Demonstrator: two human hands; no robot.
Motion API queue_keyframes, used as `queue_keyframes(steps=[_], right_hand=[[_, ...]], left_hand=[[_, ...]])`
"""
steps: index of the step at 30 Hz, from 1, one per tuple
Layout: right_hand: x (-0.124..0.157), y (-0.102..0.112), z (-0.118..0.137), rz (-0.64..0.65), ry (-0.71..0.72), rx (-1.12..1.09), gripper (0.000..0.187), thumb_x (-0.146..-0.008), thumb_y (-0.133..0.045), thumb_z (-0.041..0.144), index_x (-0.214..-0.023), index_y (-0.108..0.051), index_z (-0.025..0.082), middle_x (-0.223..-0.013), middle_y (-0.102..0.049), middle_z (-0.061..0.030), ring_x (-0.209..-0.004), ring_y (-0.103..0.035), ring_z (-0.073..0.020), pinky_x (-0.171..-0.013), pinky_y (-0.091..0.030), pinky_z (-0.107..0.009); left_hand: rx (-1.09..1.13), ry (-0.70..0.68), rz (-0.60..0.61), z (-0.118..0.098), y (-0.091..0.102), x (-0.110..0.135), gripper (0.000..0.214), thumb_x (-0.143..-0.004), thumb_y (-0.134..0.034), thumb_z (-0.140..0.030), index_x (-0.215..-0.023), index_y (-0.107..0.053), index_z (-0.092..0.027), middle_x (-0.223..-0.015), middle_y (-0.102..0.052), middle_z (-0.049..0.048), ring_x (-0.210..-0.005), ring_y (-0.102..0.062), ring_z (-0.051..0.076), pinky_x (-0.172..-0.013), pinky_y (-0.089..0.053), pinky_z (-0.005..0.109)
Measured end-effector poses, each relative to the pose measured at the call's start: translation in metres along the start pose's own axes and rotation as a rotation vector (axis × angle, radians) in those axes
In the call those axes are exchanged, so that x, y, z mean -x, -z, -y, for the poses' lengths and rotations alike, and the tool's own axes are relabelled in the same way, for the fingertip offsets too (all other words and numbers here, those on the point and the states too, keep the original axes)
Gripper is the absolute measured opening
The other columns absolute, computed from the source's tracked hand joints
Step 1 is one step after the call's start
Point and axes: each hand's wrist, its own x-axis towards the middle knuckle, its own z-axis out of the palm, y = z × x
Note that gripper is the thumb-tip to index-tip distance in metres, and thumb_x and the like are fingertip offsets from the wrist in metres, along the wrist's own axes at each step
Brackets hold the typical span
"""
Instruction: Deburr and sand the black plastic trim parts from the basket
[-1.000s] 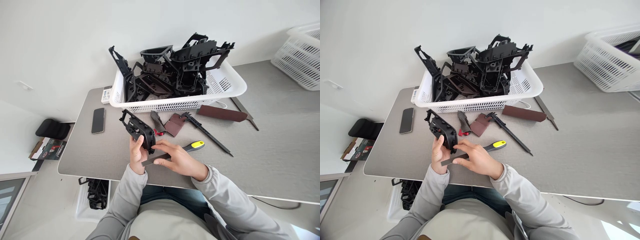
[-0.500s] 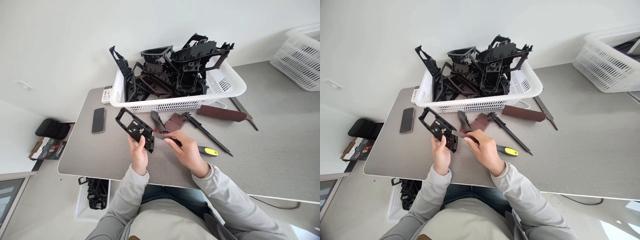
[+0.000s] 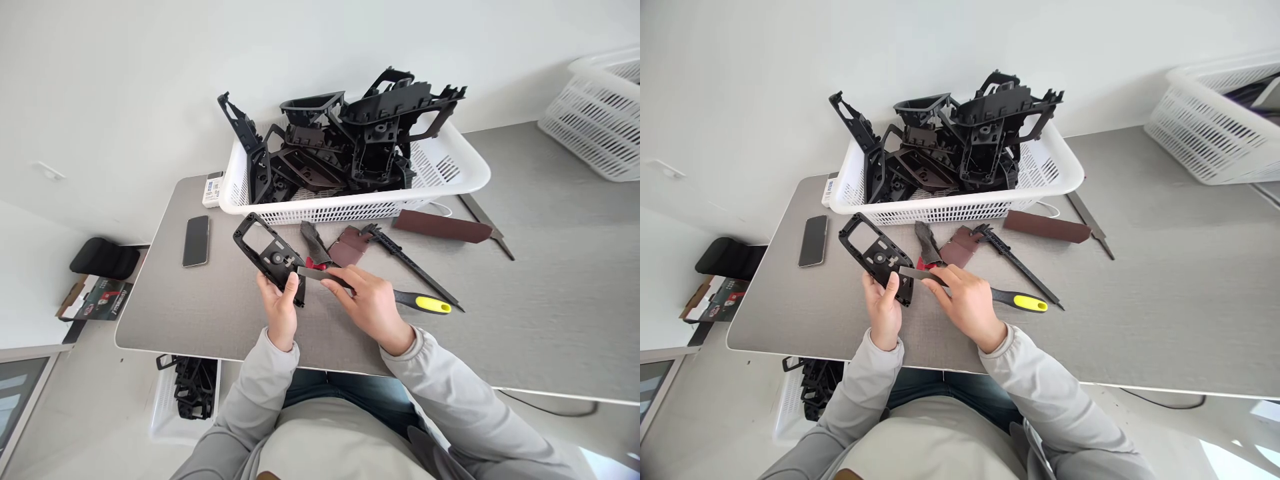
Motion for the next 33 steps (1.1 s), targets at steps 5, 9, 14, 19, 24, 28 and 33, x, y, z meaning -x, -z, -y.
queue_keyframes(steps=[5,9,14,19,24,28,33], right_hand=[[0.000,0.000,-0.001,-0.001,-0.050,-0.003,0.043,-0.101,-0.043,0.048,-0.098,-0.074,0.018,-0.076,-0.074,-0.0057,-0.064,-0.068,-0.0162,-0.056,-0.043,-0.027],[0.000,-0.001,-0.004,-0.029,-0.088,-0.024,0.042,-0.100,-0.045,0.048,-0.098,-0.073,0.017,-0.081,-0.076,-0.0063,-0.063,-0.068,-0.0157,-0.057,-0.045,-0.027],[-0.004,0.000,-0.013,-0.006,-0.203,0.035,0.044,-0.100,-0.042,0.050,-0.099,-0.073,0.019,-0.091,-0.077,-0.0078,-0.073,-0.071,-0.0202,-0.059,-0.046,-0.028],[-0.014,0.007,-0.026,0.145,-0.444,0.207,0.034,-0.097,-0.047,0.039,-0.111,-0.070,0.017,-0.105,-0.074,-0.0117,-0.083,-0.070,-0.0255,-0.063,-0.047,-0.032],[-0.020,0.007,-0.037,0.291,-0.544,0.334,0.037,-0.096,-0.046,0.027,-0.127,-0.062,0.013,-0.119,-0.068,-0.0170,-0.094,-0.069,-0.0287,-0.070,-0.050,-0.035],[-0.021,-0.002,-0.048,0.277,-0.517,0.351,0.034,-0.095,-0.046,0.024,-0.120,-0.066,0.014,-0.113,-0.070,-0.0171,-0.093,-0.068,-0.0289,-0.073,-0.050,-0.036],[-0.020,-0.009,-0.063,0.206,-0.505,0.375,0.031,-0.093,-0.048,0.021,-0.113,-0.069,0.013,-0.102,-0.071,-0.0204,-0.095,-0.065,-0.0335,-0.076,-0.048,-0.043]], left_hand=[[0.076,0.042,-0.030,-0.006,-0.002,0.000,0.046,-0.072,-0.082,-0.040,-0.107,-0.059,-0.024,-0.112,-0.068,0.0030,-0.103,-0.065,0.017,-0.093,-0.048,0.029],[0.118,0.067,-0.070,-0.008,-0.004,-0.001,0.053,-0.063,-0.087,-0.038,-0.104,-0.058,-0.023,-0.108,-0.070,0.0033,-0.096,-0.067,0.017,-0.090,-0.050,0.030],[0.141,0.160,-0.097,-0.010,-0.004,-0.004,0.059,-0.054,-0.091,-0.035,-0.101,-0.057,-0.022,-0.100,-0.071,0.0025,-0.087,-0.068,0.016,-0.084,-0.051,0.030],[0.196,0.245,-0.147,-0.012,-0.005,-0.007,0.052,-0.057,-0.088,-0.036,-0.097,-0.059,-0.022,-0.096,-0.070,0.0016,-0.085,-0.067,0.016,-0.081,-0.050,0.030],[0.300,0.275,-0.167,-0.013,-0.003,-0.010,0.046,-0.058,-0.085,-0.032,-0.097,-0.062,-0.022,-0.093,-0.071,0.0006,-0.081,-0.067,0.015,-0.078,-0.050,0.030],[0.327,0.302,-0.163,-0.012,-0.002,-0.012,0.039,-0.060,-0.081,-0.029,-0.093,-0.062,-0.021,-0.088,-0.071,-0.0001,-0.077,-0.068,0.015,-0.075,-0.049,0.029],[0.348,0.304,-0.195,-0.010,-0.003,-0.015,0.036,-0.060,-0.079,-0.028,-0.091,-0.061,-0.021,-0.085,-0.071,-0.0008,-0.075,-0.068,0.015,-0.073,-0.049,0.029]])
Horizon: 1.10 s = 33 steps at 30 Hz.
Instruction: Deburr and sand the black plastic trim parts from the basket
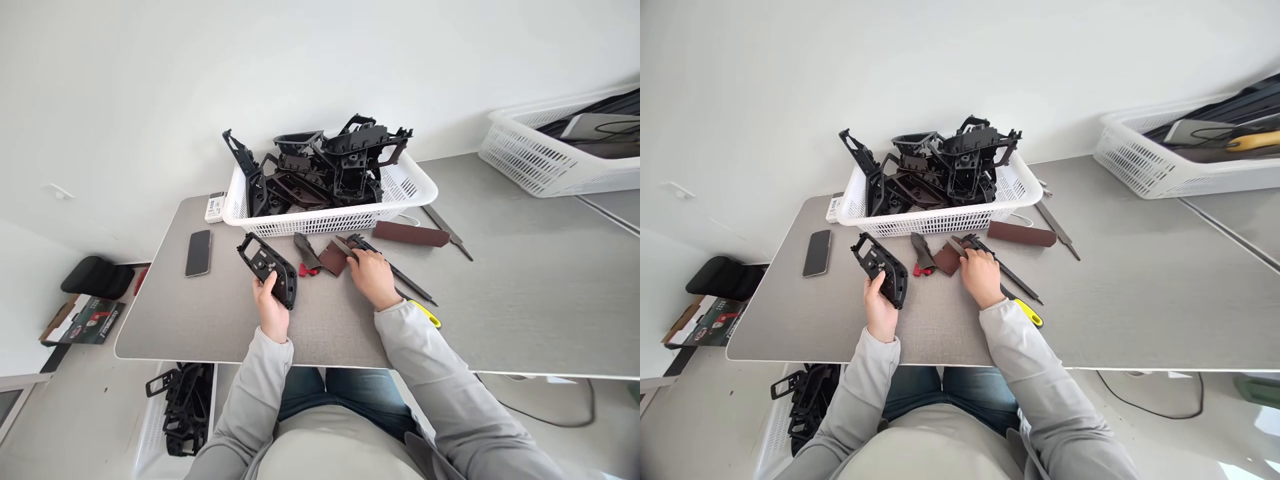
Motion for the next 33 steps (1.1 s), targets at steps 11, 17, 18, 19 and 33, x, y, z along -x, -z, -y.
queue_keyframes(steps=[11,17,18,19,33], right_hand=[[0.005,0.005,0.027,-0.083,0.087,-0.067,0.043,-0.085,-0.065,0.037,-0.120,-0.064,0.012,-0.118,-0.060,-0.0202,-0.103,-0.058,-0.0353,-0.084,-0.045,-0.044],[0.004,-0.005,0.031,-0.068,0.105,-0.179,0.024,-0.084,-0.056,0.019,-0.102,-0.071,0.015,-0.102,-0.064,-0.0145,-0.074,-0.064,-0.0236,-0.067,-0.047,-0.034],[0.002,-0.004,0.030,-0.085,0.103,-0.213,0.025,-0.086,-0.051,0.018,-0.101,-0.071,0.015,-0.101,-0.064,-0.0138,-0.072,-0.064,-0.0224,-0.065,-0.047,-0.034],[0.000,-0.003,0.028,-0.108,0.104,-0.252,0.028,-0.088,-0.047,0.019,-0.102,-0.071,0.016,-0.100,-0.064,-0.0134,-0.072,-0.063,-0.0219,-0.065,-0.047,-0.033],[0.012,0.004,0.037,-0.137,0.255,-0.961,0.026,-0.089,-0.051,0.041,-0.104,-0.053,0.020,-0.083,-0.067,-0.0038,-0.069,-0.065,-0.0179,-0.060,-0.054,-0.031]], left_hand=[[0.006,-0.028,-0.021,0.004,0.000,-0.006,0.038,-0.058,-0.078,-0.027,-0.089,-0.057,-0.021,-0.082,-0.069,-0.0009,-0.071,-0.066,0.014,-0.069,-0.049,0.029],[0.003,-0.037,-0.027,0.005,-0.002,-0.006,0.040,-0.057,-0.078,-0.026,-0.089,-0.055,-0.021,-0.081,-0.068,-0.0017,-0.068,-0.065,0.014,-0.065,-0.048,0.027],[0.006,-0.035,-0.026,0.005,-0.002,-0.006,0.040,-0.057,-0.078,-0.026,-0.090,-0.055,-0.021,-0.081,-0.068,-0.0018,-0.068,-0.065,0.014,-0.065,-0.048,0.027],[0.008,-0.033,-0.024,0.005,-0.002,-0.006,0.040,-0.057,-0.078,-0.026,-0.090,-0.055,-0.021,-0.081,-0.068,-0.0019,-0.068,-0.065,0.014,-0.065,-0.048,0.027],[-0.019,0.007,0.047,0.008,-0.005,0.000,0.041,-0.057,-0.080,-0.026,-0.091,-0.057,-0.020,-0.086,-0.070,0.0003,-0.075,-0.068,0.017,-0.072,-0.049,0.030]])
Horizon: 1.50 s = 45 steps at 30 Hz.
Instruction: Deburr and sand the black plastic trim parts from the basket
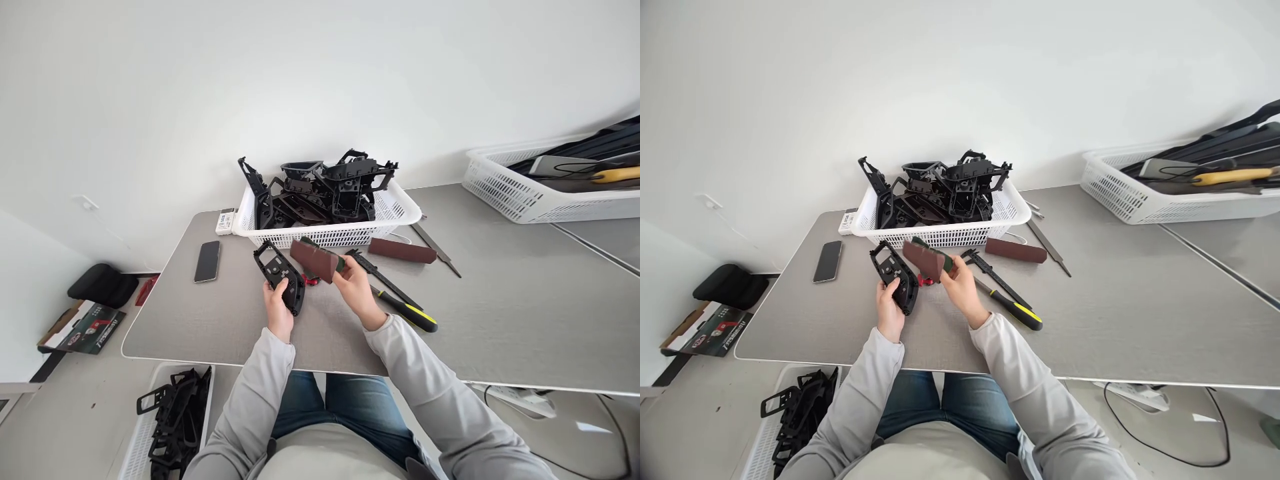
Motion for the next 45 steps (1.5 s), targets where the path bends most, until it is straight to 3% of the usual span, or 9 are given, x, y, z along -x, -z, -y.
queue_keyframes(steps=[6,12,19,23,27,32,38,42,45], right_hand=[[0.016,-0.005,0.005,0.222,-0.038,-0.145,0.064,-0.080,-0.065,0.030,-0.136,-0.035,0.022,-0.096,-0.066,-0.0057,-0.074,-0.065,-0.0178,-0.065,-0.055,-0.033],[0.003,0.007,0.010,0.311,0.091,-0.024,0.019,-0.081,-0.063,0.028,-0.099,-0.058,0.021,-0.099,-0.066,-0.0066,-0.091,-0.065,-0.0230,-0.081,-0.053,-0.040],[0.004,0.006,0.015,0.189,0.040,0.051,0.049,-0.082,-0.066,0.032,-0.123,-0.040,0.024,-0.125,-0.054,-0.0121,-0.089,-0.066,-0.0219,-0.072,-0.056,-0.037],[0.008,0.004,0.019,0.116,0.266,0.153,0.041,-0.088,-0.058,0.025,-0.123,-0.038,0.026,-0.131,-0.048,-0.0148,-0.095,-0.065,-0.0226,-0.074,-0.056,-0.038],[0.008,0.008,0.024,0.222,0.344,0.282,0.037,-0.087,-0.056,0.021,-0.123,-0.047,0.025,-0.123,-0.051,-0.0129,-0.092,-0.065,-0.0227,-0.069,-0.056,-0.035],[0.002,0.010,0.029,0.312,0.151,0.123,0.023,-0.084,-0.061,0.036,-0.100,-0.065,0.021,-0.104,-0.059,-0.0096,-0.088,-0.062,-0.0230,-0.073,-0.053,-0.035],[-0.011,0.021,0.027,0.222,-0.297,-0.324,0.062,-0.089,-0.038,0.072,-0.068,-0.063,0.019,-0.063,-0.063,-0.0048,-0.061,-0.060,-0.0203,-0.056,-0.048,-0.032],[-0.020,0.033,0.024,0.075,-0.620,-0.706,0.036,-0.068,-0.078,0.055,-0.073,-0.069,0.020,-0.067,-0.071,-0.0030,-0.062,-0.065,-0.0198,-0.059,-0.050,-0.030],[-0.020,0.035,0.023,0.110,-0.742,-0.885,0.021,-0.068,-0.079,0.038,-0.074,-0.071,0.020,-0.067,-0.073,-0.0022,-0.060,-0.066,-0.0184,-0.059,-0.052,-0.029]], left_hand=[[-0.033,0.034,0.098,-0.001,0.000,0.005,0.042,-0.054,-0.082,-0.027,-0.089,-0.059,-0.019,-0.078,-0.069,-0.0012,-0.068,-0.065,0.015,-0.066,-0.046,0.028],[-0.095,0.027,0.166,-0.002,-0.001,0.009,0.041,-0.055,-0.083,-0.027,-0.089,-0.061,-0.019,-0.081,-0.070,-0.0005,-0.072,-0.067,0.017,-0.069,-0.048,0.028],[-0.163,-0.068,0.220,0.004,0.002,0.008,0.037,-0.059,-0.084,-0.027,-0.088,-0.062,-0.019,-0.091,-0.072,0.0020,-0.086,-0.068,0.019,-0.078,-0.050,0.030],[-0.161,-0.080,0.232,0.005,0.003,0.008,0.038,-0.059,-0.084,-0.025,-0.091,-0.063,-0.020,-0.091,-0.071,0.0013,-0.087,-0.067,0.019,-0.080,-0.049,0.030],[-0.228,-0.095,0.254,0.005,0.004,0.010,0.038,-0.063,-0.083,-0.028,-0.095,-0.063,-0.020,-0.096,-0.071,0.0030,-0.090,-0.066,0.020,-0.082,-0.049,0.031],[-0.291,-0.144,0.283,0.006,0.006,0.011,0.037,-0.068,-0.081,-0.031,-0.097,-0.061,-0.020,-0.100,-0.071,0.0037,-0.094,-0.066,0.020,-0.085,-0.049,0.032],[-0.372,-0.090,0.346,-0.001,0.008,0.015,0.041,-0.068,-0.080,-0.031,-0.103,-0.060,-0.020,-0.104,-0.070,0.0042,-0.096,-0.066,0.021,-0.085,-0.050,0.034],[-0.290,0.076,0.425,-0.004,0.013,0.018,0.040,-0.066,-0.078,-0.031,-0.101,-0.062,-0.020,-0.093,-0.071,0.0018,-0.083,-0.066,0.019,-0.076,-0.052,0.032],[-0.234,0.225,0.479,-0.007,0.017,0.023,0.043,-0.063,-0.077,-0.032,-0.102,-0.065,-0.018,-0.090,-0.072,0.0033,-0.080,-0.067,0.021,-0.075,-0.053,0.034]])
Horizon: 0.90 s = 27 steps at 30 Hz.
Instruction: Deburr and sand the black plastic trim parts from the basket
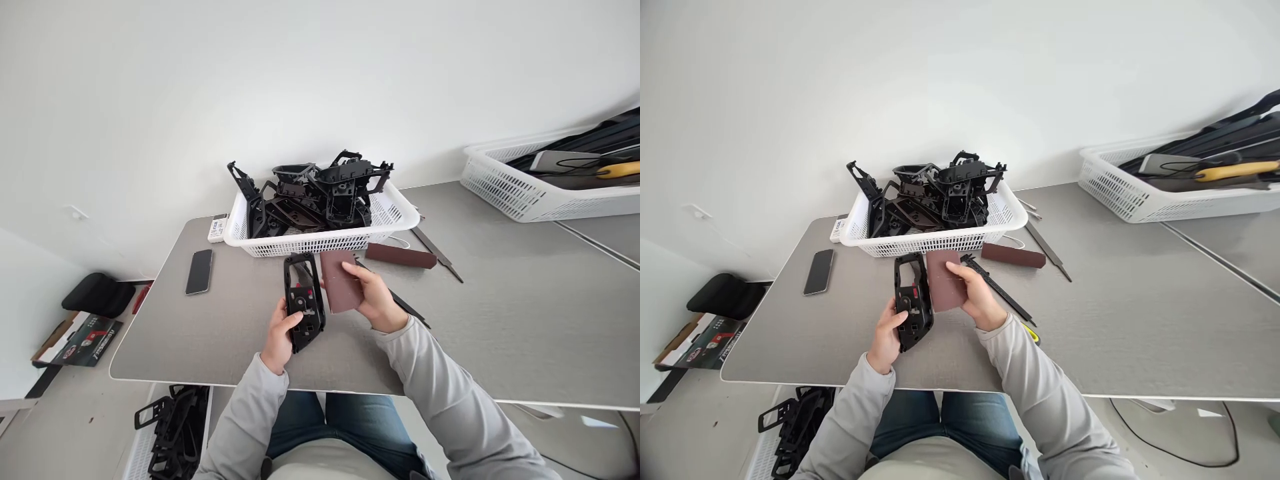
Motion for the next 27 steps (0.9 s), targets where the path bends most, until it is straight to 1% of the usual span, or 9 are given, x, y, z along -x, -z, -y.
queue_keyframes(steps=[5,8,10,13,15,17,19,22,27], right_hand=[[0.000,-0.003,-0.009,0.116,-0.084,-0.072,0.015,-0.073,-0.074,0.031,-0.080,-0.073,0.018,-0.070,-0.075,-0.0047,-0.063,-0.069,-0.0197,-0.062,-0.056,-0.031],[-0.001,-0.006,-0.015,0.133,-0.108,-0.081,0.012,-0.072,-0.075,0.028,-0.077,-0.073,0.017,-0.071,-0.075,-0.0032,-0.062,-0.068,-0.0162,-0.062,-0.056,-0.026],[-0.001,-0.009,-0.018,0.143,-0.136,-0.069,0.011,-0.070,-0.076,0.026,-0.075,-0.073,0.017,-0.070,-0.075,-0.0021,-0.060,-0.067,-0.0141,-0.061,-0.055,-0.024],[-0.001,-0.012,-0.023,0.170,-0.186,-0.031,0.014,-0.067,-0.079,0.027,-0.075,-0.073,0.016,-0.070,-0.075,-0.0026,-0.059,-0.067,-0.0132,-0.058,-0.053,-0.023],[0.000,-0.014,-0.025,0.184,-0.212,0.005,0.017,-0.065,-0.080,0.027,-0.074,-0.074,0.014,-0.069,-0.074,-0.0036,-0.057,-0.066,-0.0137,-0.057,-0.052,-0.024],[-0.001,-0.014,-0.025,0.184,-0.226,0.040,0.019,-0.063,-0.081,0.028,-0.072,-0.073,0.013,-0.066,-0.073,-0.0051,-0.056,-0.066,-0.0155,-0.057,-0.051,-0.026],[-0.002,-0.013,-0.024,0.156,-0.215,0.060,0.021,-0.062,-0.082,0.030,-0.071,-0.072,0.014,-0.066,-0.073,-0.0055,-0.058,-0.066,-0.0169,-0.059,-0.052,-0.028],[-0.006,-0.006,-0.024,0.063,-0.159,0.066,0.023,-0.062,-0.082,0.034,-0.072,-0.072,0.017,-0.068,-0.073,-0.0025,-0.060,-0.064,-0.0156,-0.061,-0.051,-0.028],[-0.004,0.000,-0.024,-0.029,-0.124,0.117,0.027,-0.059,-0.084,0.039,-0.065,-0.068,0.018,-0.060,-0.068,-0.0002,-0.052,-0.056,-0.0130,-0.052,-0.043,-0.026]], left_hand=[[0.024,0.160,0.008,-0.010,0.004,0.003,0.051,-0.064,-0.079,-0.037,-0.109,-0.065,-0.018,-0.092,-0.072,0.0053,-0.086,-0.069,0.025,-0.077,-0.051,0.035],[0.024,0.090,-0.013,-0.024,0.006,-0.008,0.047,-0.066,-0.077,-0.043,-0.104,-0.062,-0.020,-0.091,-0.071,0.0031,-0.084,-0.068,0.022,-0.071,-0.050,0.032],[-0.050,0.072,0.005,-0.036,0.006,-0.021,0.052,-0.066,-0.078,-0.043,-0.109,-0.059,-0.021,-0.087,-0.070,0.0004,-0.073,-0.066,0.017,-0.061,-0.048,0.027],[-0.212,0.046,0.050,-0.052,0.004,-0.044,0.051,-0.064,-0.079,-0.046,-0.103,-0.060,-0.019,-0.072,-0.067,-0.0028,-0.055,-0.057,0.011,-0.052,-0.042,0.024],[-0.314,0.004,0.100,-0.057,0.003,-0.058,0.046,-0.063,-0.080,-0.049,-0.092,-0.062,-0.018,-0.056,-0.057,-0.0069,-0.046,-0.048,0.009,-0.047,-0.036,0.023],[-0.386,0.006,0.145,-0.058,0.003,-0.068,0.043,-0.061,-0.080,-0.053,-0.072,-0.058,-0.017,-0.044,-0.047,-0.0084,-0.040,-0.041,0.007,-0.043,-0.030,0.022],[-0.414,0.040,0.187,-0.056,0.004,-0.072,0.046,-0.058,-0.081,-0.055,-0.064,-0.053,-0.018,-0.039,-0.043,-0.0093,-0.036,-0.035,0.005,-0.040,-0.025,0.021],[-0.378,0.112,0.219,-0.048,0.008,-0.071,0.048,-0.060,-0.078,-0.058,-0.068,-0.052,-0.020,-0.039,-0.046,-0.0091,-0.031,-0.031,0.005,-0.037,-0.020,0.020],[-0.322,0.189,0.201,-0.038,0.014,-0.067,0.047,-0.061,-0.077,-0.058,-0.076,-0.057,-0.018,-0.043,-0.054,-0.0058,-0.030,-0.030,0.005,-0.035,-0.018,0.021]])
